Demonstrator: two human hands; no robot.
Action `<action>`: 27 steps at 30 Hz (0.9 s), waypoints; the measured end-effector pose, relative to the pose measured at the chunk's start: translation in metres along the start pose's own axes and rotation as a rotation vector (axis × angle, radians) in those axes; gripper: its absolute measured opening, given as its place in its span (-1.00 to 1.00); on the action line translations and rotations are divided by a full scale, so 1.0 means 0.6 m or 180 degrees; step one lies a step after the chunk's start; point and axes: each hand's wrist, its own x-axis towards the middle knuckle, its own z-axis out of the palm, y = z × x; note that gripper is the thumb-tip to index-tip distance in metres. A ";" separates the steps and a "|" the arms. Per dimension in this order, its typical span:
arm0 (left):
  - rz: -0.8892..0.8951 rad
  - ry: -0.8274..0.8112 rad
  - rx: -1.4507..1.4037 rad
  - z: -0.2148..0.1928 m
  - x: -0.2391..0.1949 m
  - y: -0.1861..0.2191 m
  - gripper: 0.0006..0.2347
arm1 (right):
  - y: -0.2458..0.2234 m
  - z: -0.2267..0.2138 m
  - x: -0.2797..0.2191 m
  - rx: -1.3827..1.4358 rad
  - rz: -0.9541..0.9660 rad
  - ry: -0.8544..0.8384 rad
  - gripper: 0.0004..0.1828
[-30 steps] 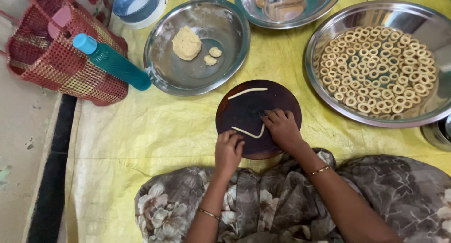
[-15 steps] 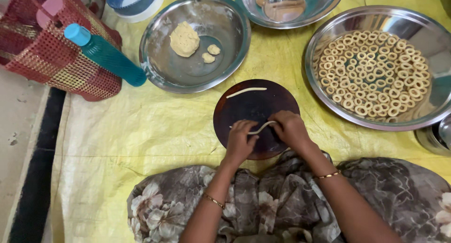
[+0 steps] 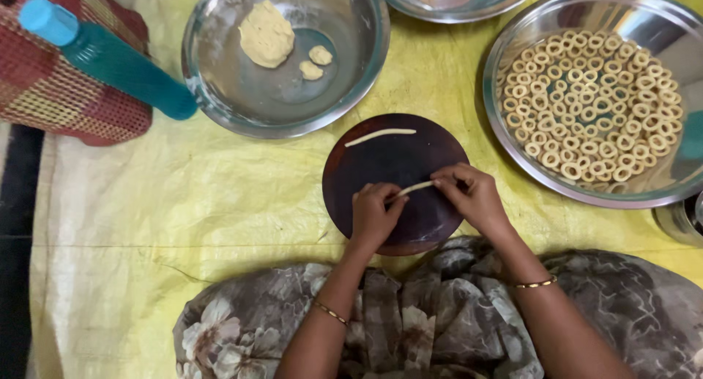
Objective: The person rolls small pieces of dough into thin strips on a wooden board, then joins the ends to form rings and places them into a large metal tray. The process is repeated continuously with multiple dough pieces.
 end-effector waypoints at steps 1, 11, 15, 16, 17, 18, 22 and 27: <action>-0.0380 -0.0188 -0.0537 -0.002 0.001 -0.003 -0.85 | 0.002 0.000 -0.001 0.0067 0.0064 -0.0013 -0.84; -0.1585 -0.0543 -0.3394 -0.025 0.025 -0.003 -0.77 | -0.033 -0.002 -0.001 0.0894 0.0166 -0.0298 -0.74; -0.1748 -0.0659 -0.3511 -0.028 0.025 -0.007 -0.82 | -0.040 0.006 -0.004 0.0518 0.0056 -0.0244 -0.78; -0.1658 -0.0655 -0.3567 -0.025 0.021 -0.006 -0.83 | -0.039 0.008 -0.005 0.0440 0.0007 -0.0231 -0.80; -0.1564 -0.0648 -0.3617 -0.023 0.019 -0.005 -0.83 | -0.038 0.011 -0.007 0.0367 -0.0048 -0.0218 -0.82; -0.1471 -0.0640 -0.3667 -0.022 0.016 -0.004 -0.84 | -0.039 0.014 -0.014 0.0251 -0.0084 -0.0192 -0.84; -0.1319 -0.0607 -0.3649 -0.009 0.008 0.012 -0.88 | -0.036 0.023 -0.012 0.0017 -0.0077 -0.0084 -0.86; -0.1091 -0.0561 -0.3366 -0.011 0.011 0.027 -0.88 | -0.038 0.025 -0.017 -0.0079 -0.0044 0.0021 -0.87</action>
